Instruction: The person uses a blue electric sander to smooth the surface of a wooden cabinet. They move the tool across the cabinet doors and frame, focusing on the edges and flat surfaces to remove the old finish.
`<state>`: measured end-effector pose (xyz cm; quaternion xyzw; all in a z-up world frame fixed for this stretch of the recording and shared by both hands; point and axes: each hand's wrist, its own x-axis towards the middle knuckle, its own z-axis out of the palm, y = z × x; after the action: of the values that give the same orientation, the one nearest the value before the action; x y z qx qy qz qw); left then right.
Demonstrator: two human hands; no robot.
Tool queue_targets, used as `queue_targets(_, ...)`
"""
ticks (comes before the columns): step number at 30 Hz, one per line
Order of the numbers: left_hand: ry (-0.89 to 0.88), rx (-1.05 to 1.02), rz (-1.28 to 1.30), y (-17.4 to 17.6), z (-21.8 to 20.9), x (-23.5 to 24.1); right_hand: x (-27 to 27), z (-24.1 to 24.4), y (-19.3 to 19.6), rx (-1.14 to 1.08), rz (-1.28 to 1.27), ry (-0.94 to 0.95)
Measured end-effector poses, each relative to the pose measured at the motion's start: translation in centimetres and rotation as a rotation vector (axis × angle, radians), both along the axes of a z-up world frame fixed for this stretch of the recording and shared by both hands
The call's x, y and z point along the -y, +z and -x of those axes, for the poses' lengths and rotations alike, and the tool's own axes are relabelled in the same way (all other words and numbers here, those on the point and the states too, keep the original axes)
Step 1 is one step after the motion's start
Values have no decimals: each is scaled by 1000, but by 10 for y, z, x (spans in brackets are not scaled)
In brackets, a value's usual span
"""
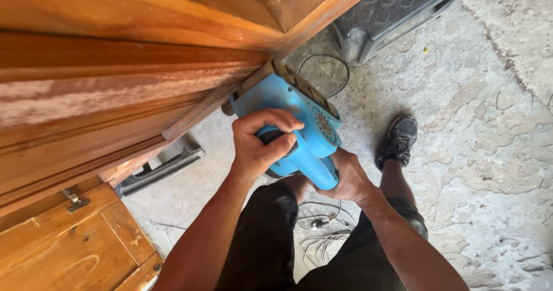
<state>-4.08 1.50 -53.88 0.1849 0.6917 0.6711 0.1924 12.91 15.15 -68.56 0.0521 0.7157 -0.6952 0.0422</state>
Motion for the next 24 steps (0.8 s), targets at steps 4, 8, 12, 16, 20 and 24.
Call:
queue_targets(4,1,39,52,-11,2,1,0,-1,2,25,1,1)
queue_targets(8,29,90,14,-21,4,1,7,-8,-7,53,-2,1)
queue_targets(12,63,136,0,-33,12,4,8,-2,1,110,10,-11)
queue_targets(16,125,135,-80,-47,22,14,8,19,14,104,-38,20)
queue_targets(20,106,179,-32,-42,14,25,21,3,26,152,-52,4)
queue_targets(24,106,236,-34,-31,-7,32,33,-20,57,238,-84,-20)
